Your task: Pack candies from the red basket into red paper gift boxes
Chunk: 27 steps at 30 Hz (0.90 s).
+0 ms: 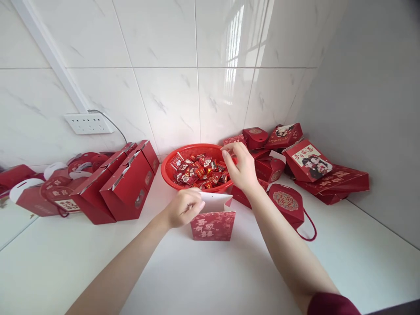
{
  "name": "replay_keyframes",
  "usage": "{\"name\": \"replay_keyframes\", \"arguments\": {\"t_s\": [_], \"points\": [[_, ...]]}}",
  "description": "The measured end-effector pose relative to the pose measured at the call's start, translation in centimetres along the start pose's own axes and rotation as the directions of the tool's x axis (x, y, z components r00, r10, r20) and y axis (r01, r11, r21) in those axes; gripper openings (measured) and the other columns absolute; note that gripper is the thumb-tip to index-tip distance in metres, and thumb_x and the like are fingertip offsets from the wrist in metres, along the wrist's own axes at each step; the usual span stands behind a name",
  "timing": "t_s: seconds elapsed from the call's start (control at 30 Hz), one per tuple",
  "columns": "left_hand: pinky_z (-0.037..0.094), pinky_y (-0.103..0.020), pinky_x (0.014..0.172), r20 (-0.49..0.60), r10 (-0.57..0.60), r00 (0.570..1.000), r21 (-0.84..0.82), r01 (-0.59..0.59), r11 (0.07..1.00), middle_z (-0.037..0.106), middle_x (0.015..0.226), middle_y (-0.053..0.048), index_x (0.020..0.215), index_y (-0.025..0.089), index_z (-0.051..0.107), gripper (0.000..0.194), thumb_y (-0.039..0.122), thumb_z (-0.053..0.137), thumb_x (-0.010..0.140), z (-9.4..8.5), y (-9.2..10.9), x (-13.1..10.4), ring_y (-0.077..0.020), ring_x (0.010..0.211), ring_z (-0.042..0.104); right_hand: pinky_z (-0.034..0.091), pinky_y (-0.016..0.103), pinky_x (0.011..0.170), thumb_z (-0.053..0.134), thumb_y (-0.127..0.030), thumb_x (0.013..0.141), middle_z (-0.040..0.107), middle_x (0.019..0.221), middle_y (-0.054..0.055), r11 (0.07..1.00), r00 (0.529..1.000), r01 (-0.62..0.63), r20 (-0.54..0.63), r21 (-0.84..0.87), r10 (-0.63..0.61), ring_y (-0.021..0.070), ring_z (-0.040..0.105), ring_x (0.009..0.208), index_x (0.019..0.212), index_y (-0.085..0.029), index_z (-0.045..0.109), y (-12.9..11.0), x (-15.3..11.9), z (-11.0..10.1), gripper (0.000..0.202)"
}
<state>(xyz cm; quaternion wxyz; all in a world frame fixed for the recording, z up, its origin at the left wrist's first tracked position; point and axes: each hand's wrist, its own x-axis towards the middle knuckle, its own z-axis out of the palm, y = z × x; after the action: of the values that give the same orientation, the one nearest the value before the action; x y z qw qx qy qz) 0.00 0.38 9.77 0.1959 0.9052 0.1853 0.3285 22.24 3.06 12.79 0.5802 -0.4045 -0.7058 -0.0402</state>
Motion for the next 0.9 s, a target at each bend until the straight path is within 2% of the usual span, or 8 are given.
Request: {"name": "replay_keyframes", "arguments": {"t_s": [0.1,0.27,0.37,0.43,0.53,0.67,0.77,0.9], "points": [[0.033,-0.031,0.057,0.231,-0.149,0.962,0.134,0.12,0.984,0.035,0.051,0.001,0.054,0.019,0.023,0.045,0.027,0.041,0.095,-1.1,2.6,-0.1,-0.0133,0.053,0.033,0.048,0.034,0.085,0.04,-0.025,0.098,0.067,0.102,0.008,0.966,0.943,-0.183,0.247,-0.183,0.225,0.0216,0.063,0.095,0.099,-0.021,0.061,2.3,1.5,1.7,0.021],[0.03,-0.031,0.056,0.372,-0.316,0.873,0.234,0.241,0.942,0.04,0.052,0.001,0.055,0.018,0.026,0.044,0.026,0.041,0.096,-2.5,5.4,-0.1,-0.015,0.059,0.038,0.047,0.027,0.08,0.046,-0.006,0.088,0.071,0.104,0.009,0.907,0.67,-0.2,0.624,-0.371,0.403,0.0201,0.065,0.095,0.1,-0.018,0.066,5.4,0.8,4.0,0.027],[0.028,-0.032,0.057,0.394,-0.388,0.833,0.232,0.319,0.919,0.041,0.056,0.0,0.057,0.018,0.027,0.043,0.027,0.037,0.098,-2.6,5.0,0.4,-0.016,0.063,0.04,0.047,0.023,0.076,0.052,0.004,0.076,0.072,0.103,0.009,0.903,0.528,-0.177,0.736,-0.392,0.423,0.0195,0.067,0.093,0.099,-0.017,0.069,6.2,0.4,5.0,0.035],[0.029,-0.032,0.058,0.399,-0.419,0.815,0.221,0.359,0.907,0.042,0.059,0.0,0.059,0.018,0.026,0.042,0.028,0.035,0.099,-2.7,4.5,0.8,-0.0158,0.063,0.039,0.047,0.023,0.078,0.052,0.003,0.076,0.071,0.11,0.009,0.899,0.463,-0.162,0.773,-0.407,0.433,0.0206,0.066,0.098,0.109,-0.017,0.067,6.6,0.4,5.4,0.041],[0.03,-0.032,0.06,0.426,-0.423,0.8,0.189,0.378,0.906,0.042,0.06,0.0,0.06,0.018,0.027,0.042,0.029,0.034,0.1,-2.8,4.0,1.2,-0.0158,0.064,0.038,0.047,0.026,0.083,0.058,-0.006,0.078,0.067,0.121,0.01,0.897,0.382,-0.139,0.813,-0.42,0.44,0.0238,0.064,0.106,0.127,-0.019,0.058,7.0,0.8,6.0,0.051],[0.029,-0.032,0.06,0.469,-0.408,0.784,0.213,0.348,0.913,0.044,0.058,0.0,0.059,0.017,0.032,0.042,0.028,0.036,0.099,-2.8,4.6,1.3,-0.0165,0.067,0.041,0.049,0.028,0.085,0.076,-0.02,0.067,0.06,0.134,0.008,0.914,0.237,-0.092,0.882,-0.396,0.407,0.0271,0.062,0.112,0.143,-0.025,0.047,7.3,1.2,7.0,0.081],[0.028,-0.032,0.059,0.454,-0.432,0.779,0.243,0.358,0.901,0.047,0.06,-0.001,0.06,0.017,0.037,0.04,0.026,0.036,0.099,-2.6,5.1,1.1,-0.0171,0.07,0.045,0.049,0.028,0.087,0.079,-0.02,0.064,0.06,0.135,0.006,0.925,0.189,-0.054,0.906,-0.376,0.38,0.0279,0.061,0.115,0.14,-0.028,0.051,7.6,1.1,7.9,0.081],[0.029,-0.032,0.059,0.454,-0.46,0.763,0.278,0.369,0.887,0.051,0.063,0.0,0.064,0.017,0.042,0.038,0.025,0.033,0.1,-2.4,5.2,0.9,-0.0174,0.074,0.047,0.047,0.028,0.087,0.064,-0.007,0.074,0.067,0.123,0.008,0.923,0.249,-0.023,0.892,-0.384,0.378,0.0262,0.063,0.11,0.128,-0.025,0.063,8.1,0.6,8.7,0.057]]}}
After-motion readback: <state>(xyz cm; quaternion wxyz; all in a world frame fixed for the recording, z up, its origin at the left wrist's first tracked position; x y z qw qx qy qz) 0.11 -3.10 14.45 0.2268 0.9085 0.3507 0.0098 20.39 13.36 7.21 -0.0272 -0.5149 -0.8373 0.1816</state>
